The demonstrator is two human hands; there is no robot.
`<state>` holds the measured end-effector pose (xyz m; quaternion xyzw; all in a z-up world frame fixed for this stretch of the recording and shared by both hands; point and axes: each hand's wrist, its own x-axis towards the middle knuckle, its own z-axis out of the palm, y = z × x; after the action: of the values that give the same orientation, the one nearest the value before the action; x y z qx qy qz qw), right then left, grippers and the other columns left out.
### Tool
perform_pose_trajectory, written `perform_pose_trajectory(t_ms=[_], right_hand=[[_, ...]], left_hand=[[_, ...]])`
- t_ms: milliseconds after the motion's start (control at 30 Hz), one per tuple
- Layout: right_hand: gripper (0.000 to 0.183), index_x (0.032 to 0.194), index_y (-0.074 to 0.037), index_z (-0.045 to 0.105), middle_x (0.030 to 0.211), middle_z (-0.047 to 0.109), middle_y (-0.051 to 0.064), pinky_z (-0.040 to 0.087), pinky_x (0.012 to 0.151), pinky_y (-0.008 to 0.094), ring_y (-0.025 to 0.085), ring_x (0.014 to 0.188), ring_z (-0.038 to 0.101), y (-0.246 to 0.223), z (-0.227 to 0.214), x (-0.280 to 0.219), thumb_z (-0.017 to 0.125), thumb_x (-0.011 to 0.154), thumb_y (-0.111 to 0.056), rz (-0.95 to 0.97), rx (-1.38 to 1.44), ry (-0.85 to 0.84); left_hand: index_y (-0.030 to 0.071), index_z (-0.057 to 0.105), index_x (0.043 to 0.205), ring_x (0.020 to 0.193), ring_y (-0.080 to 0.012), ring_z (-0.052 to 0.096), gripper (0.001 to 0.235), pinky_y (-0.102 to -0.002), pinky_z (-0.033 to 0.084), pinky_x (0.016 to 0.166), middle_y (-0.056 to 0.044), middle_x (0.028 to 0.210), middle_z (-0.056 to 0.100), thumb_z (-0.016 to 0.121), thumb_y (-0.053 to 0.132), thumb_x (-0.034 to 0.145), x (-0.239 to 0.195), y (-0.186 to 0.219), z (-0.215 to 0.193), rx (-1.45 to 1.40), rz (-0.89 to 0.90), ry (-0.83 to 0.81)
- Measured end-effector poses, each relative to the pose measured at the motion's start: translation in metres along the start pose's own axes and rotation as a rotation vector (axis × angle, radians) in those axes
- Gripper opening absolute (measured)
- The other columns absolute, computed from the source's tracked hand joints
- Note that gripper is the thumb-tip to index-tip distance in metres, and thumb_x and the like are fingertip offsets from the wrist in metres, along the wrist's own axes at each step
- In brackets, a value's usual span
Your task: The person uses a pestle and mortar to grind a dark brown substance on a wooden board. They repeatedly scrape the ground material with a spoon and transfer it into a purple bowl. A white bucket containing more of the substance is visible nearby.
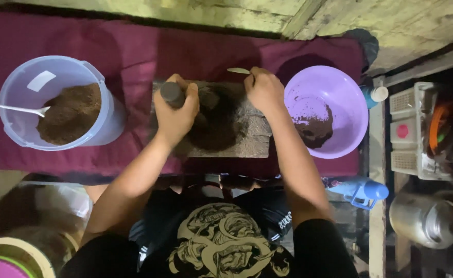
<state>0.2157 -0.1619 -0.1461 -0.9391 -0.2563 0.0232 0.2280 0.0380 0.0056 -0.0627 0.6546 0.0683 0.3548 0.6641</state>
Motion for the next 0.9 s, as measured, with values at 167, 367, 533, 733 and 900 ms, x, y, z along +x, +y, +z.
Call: perform_pose_trajectory(t_ms=[167, 367, 533, 733, 900], right_hand=[[0.025, 0.088, -0.012, 0.069, 0.081, 0.069, 0.016, 0.059, 0.073, 0.056, 0.044, 0.083, 0.072, 0.006, 0.007, -0.002, 0.050, 0.096, -0.028, -0.009, -0.033, 0.024], [0.028, 0.088, -0.012, 0.065, 0.083, 0.067, 0.018, 0.057, 0.074, 0.058, 0.046, 0.085, 0.071, 0.007, 0.004, -0.003, 0.048, 0.098, -0.032, -0.020, -0.046, -0.020], [0.025, 0.081, -0.012, 0.061, 0.073, 0.065, 0.015, 0.058, 0.066, 0.053, 0.041, 0.075, 0.071, 0.008, 0.007, 0.002, 0.049, 0.096, -0.027, -0.072, -0.034, 0.083], [0.023, 0.080, -0.012, 0.061, 0.072, 0.064, 0.016, 0.059, 0.064, 0.052, 0.043, 0.074, 0.071, 0.009, 0.011, 0.000, 0.049, 0.096, -0.024, -0.100, -0.065, 0.084], [0.023, 0.082, -0.009, 0.064, 0.073, 0.066, 0.017, 0.058, 0.064, 0.055, 0.044, 0.073, 0.071, 0.012, 0.017, -0.001, 0.050, 0.093, -0.024, -0.078, -0.075, 0.129]], left_hand=[[0.008, 0.054, 0.067, 0.045, -0.0098, 0.045, 0.029, -0.023, 0.034, 0.047, -0.004, 0.049, 0.049, 0.063, -0.003, 0.092, -0.007, 0.036, -0.014, 0.136, 0.168, -0.112], [0.007, 0.060, 0.068, 0.042, -0.0137, 0.049, 0.023, -0.026, 0.038, 0.045, -0.008, 0.050, 0.057, 0.068, -0.003, 0.087, -0.029, 0.003, 0.004, 0.025, 0.169, -0.194], [0.008, 0.055, 0.068, 0.037, -0.0136, 0.043, 0.027, -0.023, 0.033, 0.041, -0.009, 0.044, 0.051, 0.060, -0.006, 0.090, -0.017, 0.011, 0.012, -0.017, 0.245, -0.217], [0.013, 0.048, 0.062, 0.038, -0.0098, 0.034, 0.034, -0.021, 0.033, 0.041, 0.000, 0.045, 0.042, 0.061, -0.009, 0.085, -0.022, 0.060, 0.006, -0.086, 0.232, -0.260], [0.008, 0.049, 0.065, 0.033, -0.0170, 0.043, 0.029, -0.026, 0.030, 0.037, -0.010, 0.042, 0.047, 0.064, -0.003, 0.087, -0.045, -0.022, 0.039, 0.007, 0.249, -0.148]])
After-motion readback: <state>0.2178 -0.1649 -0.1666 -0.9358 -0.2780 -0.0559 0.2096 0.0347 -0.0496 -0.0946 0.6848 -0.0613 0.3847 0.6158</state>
